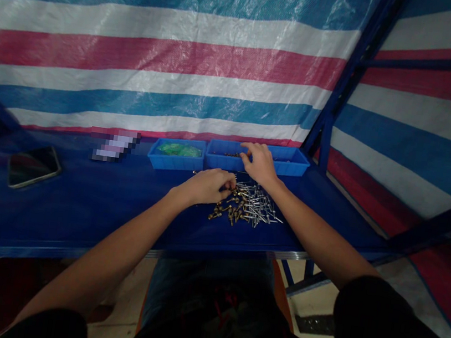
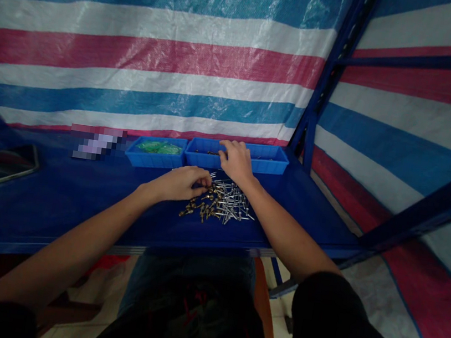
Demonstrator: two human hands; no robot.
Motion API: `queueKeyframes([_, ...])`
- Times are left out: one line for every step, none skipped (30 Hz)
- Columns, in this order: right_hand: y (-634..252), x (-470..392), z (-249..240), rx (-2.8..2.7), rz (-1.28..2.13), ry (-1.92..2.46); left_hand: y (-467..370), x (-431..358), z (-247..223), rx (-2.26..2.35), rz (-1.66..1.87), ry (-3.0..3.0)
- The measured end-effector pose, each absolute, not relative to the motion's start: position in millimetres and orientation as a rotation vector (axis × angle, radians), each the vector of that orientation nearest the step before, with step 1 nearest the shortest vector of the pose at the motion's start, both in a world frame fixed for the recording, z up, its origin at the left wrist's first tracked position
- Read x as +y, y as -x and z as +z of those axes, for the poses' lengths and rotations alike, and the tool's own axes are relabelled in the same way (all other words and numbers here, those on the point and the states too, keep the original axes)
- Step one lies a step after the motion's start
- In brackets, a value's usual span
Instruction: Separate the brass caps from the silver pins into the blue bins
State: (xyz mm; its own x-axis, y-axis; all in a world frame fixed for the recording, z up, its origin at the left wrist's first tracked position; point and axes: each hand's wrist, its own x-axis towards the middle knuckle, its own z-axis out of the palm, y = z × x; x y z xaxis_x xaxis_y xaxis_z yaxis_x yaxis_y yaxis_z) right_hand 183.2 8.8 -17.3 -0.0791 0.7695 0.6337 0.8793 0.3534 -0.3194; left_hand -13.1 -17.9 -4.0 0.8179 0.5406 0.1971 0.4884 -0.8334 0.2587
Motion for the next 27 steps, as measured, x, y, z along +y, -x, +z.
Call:
queueKeyframes([-183.3,8.4,-17.9,-1.859,-0.194,1.459,13.3,-18.4,-4.1,0.798,0.392,-2.807])
queueKeyframes([-183.1,7.7,-18.4,-1.848,-0.199,1.471,13.4,-18.8,-4.2,0.79,0.391,-2.813])
queueKeyframes([-182.5,6.6,-18.8,-1.84,-0.201,1.48,13.4,-19.1,-4.4,0.783,0.391,-2.822])
queueKeyframes([-181.7,5.3,-19.0,-1.836,-0.198,1.49,13.2,-19.3,-4.7,0.776,0.39,-2.833])
queueKeyframes([-180.6,3.7,-19.1,-1.837,-0.192,1.502,12.9,-19.5,-5.2,0.77,0.388,-2.845])
queueKeyframes([-179.3,2.1,-19.1,-1.843,-0.186,1.515,12.4,-19.7,-5.6,0.769,0.387,-2.856])
queueKeyframes([-177.9,0.5,-18.9,-1.854,-0.18,1.529,11.8,-19.8,-6.1,0.769,0.384,-2.865])
queueKeyframes([-176.6,-1.1,-18.7,-1.867,-0.177,1.543,10.9,-20.0,-6.6,0.765,0.383,-2.872])
queueKeyframes([-175.3,-2.6,-18.5,-1.882,-0.175,1.557,10.0,-20.1,-7.0,0.759,0.386,-2.877])
queueKeyframes([-174.2,-4.0,-18.3,-1.895,-0.172,1.569,9.0,-20.3,-7.2,0.751,0.394,-2.879])
queueKeyframes([-173.3,-5.3,-18.2,-1.906,-0.17,1.579,8.1,-20.4,-7.4,0.743,0.406,-2.876])
queueKeyframes([-172.5,-6.5,-18.0,-1.914,-0.167,1.585,7.3,-20.3,-7.3,0.74,0.421,-2.868])
queueKeyframes([-171.8,-7.6,-17.8,-1.917,-0.165,1.588,6.7,-19.9,-7.2,0.741,0.435,-2.855])
queueKeyframes([-171.2,-8.7,-17.6,-1.917,-0.165,1.586,6.3,-19.3,-7.0,0.75,0.451,-2.833])
queueKeyframes([-170.5,-10.0,-17.2,-1.913,-0.166,1.579,6.2,-18.4,-6.7,0.77,0.472,-2.801])
queueKeyframes([-169.7,-11.3,-16.6,-1.907,-0.167,1.567,6.3,-17.3,-6.5,0.795,0.503,-2.76])
queueKeyframes([-168.7,-12.8,-15.8,-1.899,-0.167,1.548,6.6,-15.8,-6.3,0.821,0.543,-2.713])
queueKeyframes([-167.5,-14.3,-14.9,-1.89,-0.167,1.525,7.2,-14.2,-6.2,0.844,0.591,-2.662])
queueKeyframes([-166.1,-15.8,-13.9,-1.883,-0.166,1.495,8.0,-12.5,-6.1,0.861,0.643,-2.607])
queueKeyframes([-164.6,-17.2,-12.8,-1.876,-0.163,1.463,8.8,-10.8,-6.0,0.872,0.693,-2.555])
queueKeyframes([-163.2,-18.4,-11.8,-1.871,-0.158,1.429,9.7,-9.2,-5.7,0.879,0.739,-2.505])
queueKeyframes([-161.9,-19.4,-11.0,-1.868,-0.151,1.395,10.6,-7.7,-5.2,0.882,0.783,-2.455])
queueKeyframes([-160.9,-20.1,-10.4,-1.864,-0.141,1.362,11.4,-6.5,-4.5,0.885,0.829,-2.397])
queueKeyframes([-160.1,-20.5,-10.0,-1.86,-0.131,1.331,12.2,-5.6,-3.4,0.883,0.878,-2.33])
queueKeyframes([-159.7,-20.9,-9.8,-1.853,-0.124,1.303,12.9,-5.0,-1.9,0.874,0.926,-2.25])
queueKeyframes([-159.4,-21.2,-9.6,-1.846,-0.12,1.273,13.6,-4.7,-0.2,0.858,0.972,-2.153])
queueKeyframes([-159.3,-21.8,-9.4,-1.842,-0.12,1.24,14.2,-4.7,1.9,0.837,1.015,-2.038])
